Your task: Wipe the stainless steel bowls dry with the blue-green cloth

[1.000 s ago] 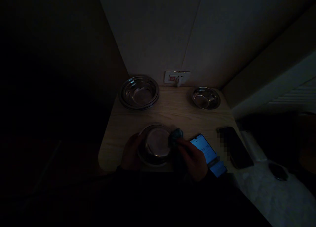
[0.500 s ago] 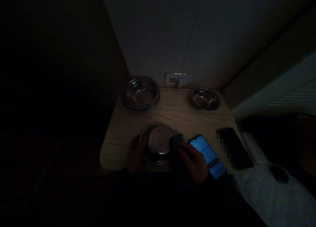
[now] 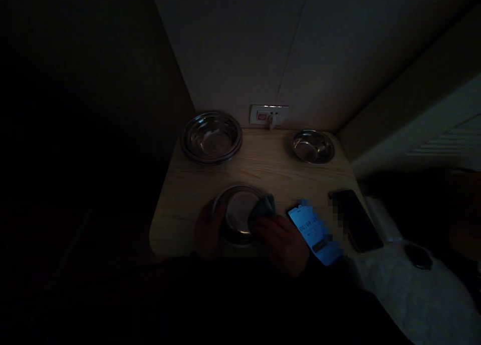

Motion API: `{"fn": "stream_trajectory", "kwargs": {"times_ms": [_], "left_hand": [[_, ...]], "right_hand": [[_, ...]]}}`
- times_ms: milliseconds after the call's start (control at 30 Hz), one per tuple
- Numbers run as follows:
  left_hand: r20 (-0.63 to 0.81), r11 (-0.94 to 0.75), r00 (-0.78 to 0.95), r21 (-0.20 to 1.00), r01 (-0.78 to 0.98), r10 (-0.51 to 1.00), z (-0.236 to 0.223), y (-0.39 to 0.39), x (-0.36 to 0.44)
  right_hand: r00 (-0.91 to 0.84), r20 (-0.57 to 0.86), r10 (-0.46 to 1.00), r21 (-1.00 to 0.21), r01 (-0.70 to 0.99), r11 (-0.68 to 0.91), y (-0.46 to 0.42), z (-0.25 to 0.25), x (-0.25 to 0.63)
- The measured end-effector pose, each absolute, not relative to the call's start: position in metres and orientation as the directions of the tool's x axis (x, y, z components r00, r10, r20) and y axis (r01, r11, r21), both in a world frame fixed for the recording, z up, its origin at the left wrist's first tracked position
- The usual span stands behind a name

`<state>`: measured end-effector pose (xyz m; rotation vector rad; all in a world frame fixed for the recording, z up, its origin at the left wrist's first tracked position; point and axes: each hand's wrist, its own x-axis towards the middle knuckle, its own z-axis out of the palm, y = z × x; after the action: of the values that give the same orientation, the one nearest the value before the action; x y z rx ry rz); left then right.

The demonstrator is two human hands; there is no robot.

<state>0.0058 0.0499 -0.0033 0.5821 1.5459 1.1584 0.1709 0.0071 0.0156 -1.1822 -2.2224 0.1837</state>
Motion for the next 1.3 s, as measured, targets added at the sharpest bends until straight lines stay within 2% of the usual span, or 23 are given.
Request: {"fn": "stream_trajectory", "kwargs": {"times_ms": [233, 367, 533, 667, 833, 1067, 1200, 1300], "left_hand": [[-0.450, 0.429, -0.299, 0.893, -0.138, 0.841, 0.001, 0.049, 0.006], [-0.415, 0.384, -0.333, 0.910, -0.158, 0.846, 0.000, 0.049, 0.006], [-0.411, 0.388, -0.286, 0.912, -0.136, 0.866, -0.002, 0.048, 0.005], [-0.423, 0.392, -0.288, 0.906, -0.162, 0.859, -0.001, 0.048, 0.006], [-0.379, 0.375, -0.258, 0.925, -0.065, 0.889, -0.001, 0.048, 0.006], [-0.412, 0.402, -0.295, 0.910, -0.098, 0.862, -0.003, 0.048, 0.006], [-0.372, 0.355, -0.259, 0.928, -0.113, 0.891, -0.002, 0.048, 0.006], [-0.404, 0.374, -0.243, 0.913, -0.162, 0.882, -0.003, 0.048, 0.006]], "right_hand": [[-0.464, 0.456, 0.759, -0.372, 0.676, 0.636, 0.010, 0.015, 0.167], [-0.412, 0.459, 0.787, -0.357, 0.725, 0.588, 0.017, 0.014, 0.173], [-0.481, 0.427, 0.766, -0.375, 0.676, 0.634, 0.018, 0.015, 0.167], [-0.471, 0.421, 0.775, -0.320, 0.723, 0.613, 0.027, 0.016, 0.172], [-0.513, 0.383, 0.768, -0.319, 0.707, 0.631, 0.028, 0.021, 0.164], [-0.568, 0.346, 0.747, -0.257, 0.708, 0.658, 0.028, 0.024, 0.174], [-0.581, 0.344, 0.738, -0.257, 0.697, 0.669, 0.032, 0.024, 0.170], [-0.598, 0.323, 0.734, -0.243, 0.697, 0.675, 0.030, 0.026, 0.173]]}}
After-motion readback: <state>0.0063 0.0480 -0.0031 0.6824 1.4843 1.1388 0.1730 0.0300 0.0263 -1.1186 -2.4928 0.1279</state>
